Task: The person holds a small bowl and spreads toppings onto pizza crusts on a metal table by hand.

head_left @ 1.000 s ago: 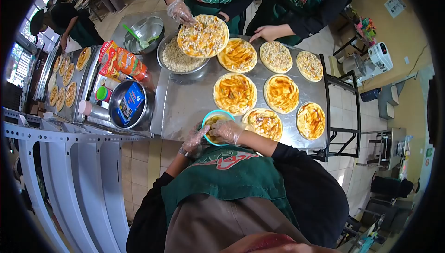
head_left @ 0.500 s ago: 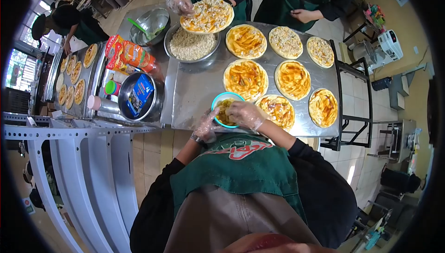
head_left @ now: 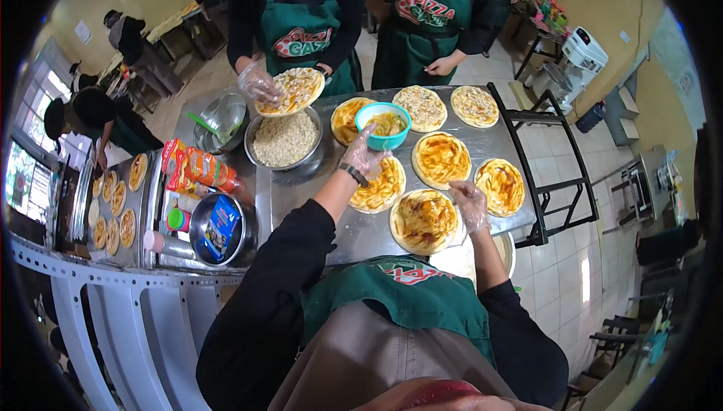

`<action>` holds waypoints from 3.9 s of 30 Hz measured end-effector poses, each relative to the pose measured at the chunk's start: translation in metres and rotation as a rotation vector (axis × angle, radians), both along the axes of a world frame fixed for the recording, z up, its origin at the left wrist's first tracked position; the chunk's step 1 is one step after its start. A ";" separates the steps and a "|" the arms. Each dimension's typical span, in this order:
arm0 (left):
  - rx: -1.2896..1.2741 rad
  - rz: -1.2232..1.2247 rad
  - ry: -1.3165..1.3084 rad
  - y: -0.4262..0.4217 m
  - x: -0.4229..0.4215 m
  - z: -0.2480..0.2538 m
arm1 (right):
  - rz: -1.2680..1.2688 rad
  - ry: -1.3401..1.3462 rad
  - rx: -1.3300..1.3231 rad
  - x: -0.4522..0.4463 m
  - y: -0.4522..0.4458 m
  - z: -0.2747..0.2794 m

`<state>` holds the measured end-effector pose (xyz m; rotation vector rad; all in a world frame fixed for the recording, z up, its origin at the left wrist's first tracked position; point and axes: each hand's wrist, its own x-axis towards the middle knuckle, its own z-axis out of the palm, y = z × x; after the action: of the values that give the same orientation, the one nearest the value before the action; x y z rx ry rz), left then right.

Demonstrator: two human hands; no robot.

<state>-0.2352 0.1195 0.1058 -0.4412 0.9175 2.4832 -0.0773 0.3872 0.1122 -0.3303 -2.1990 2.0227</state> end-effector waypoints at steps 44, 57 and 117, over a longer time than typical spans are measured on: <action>-0.410 0.047 0.027 -0.119 0.203 -0.023 | 0.937 0.414 0.853 -0.008 -0.183 0.009; -0.490 -0.014 -0.040 -0.163 0.251 -0.011 | 1.026 0.416 1.259 0.032 -0.273 -0.032; -0.387 -0.114 0.078 -0.226 0.264 -0.040 | 0.709 0.271 1.281 0.075 -0.280 -0.007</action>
<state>0.0288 -0.1061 0.0660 -0.4038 1.4223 2.2331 -0.0020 0.1069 0.1057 0.8785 -3.0254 0.3285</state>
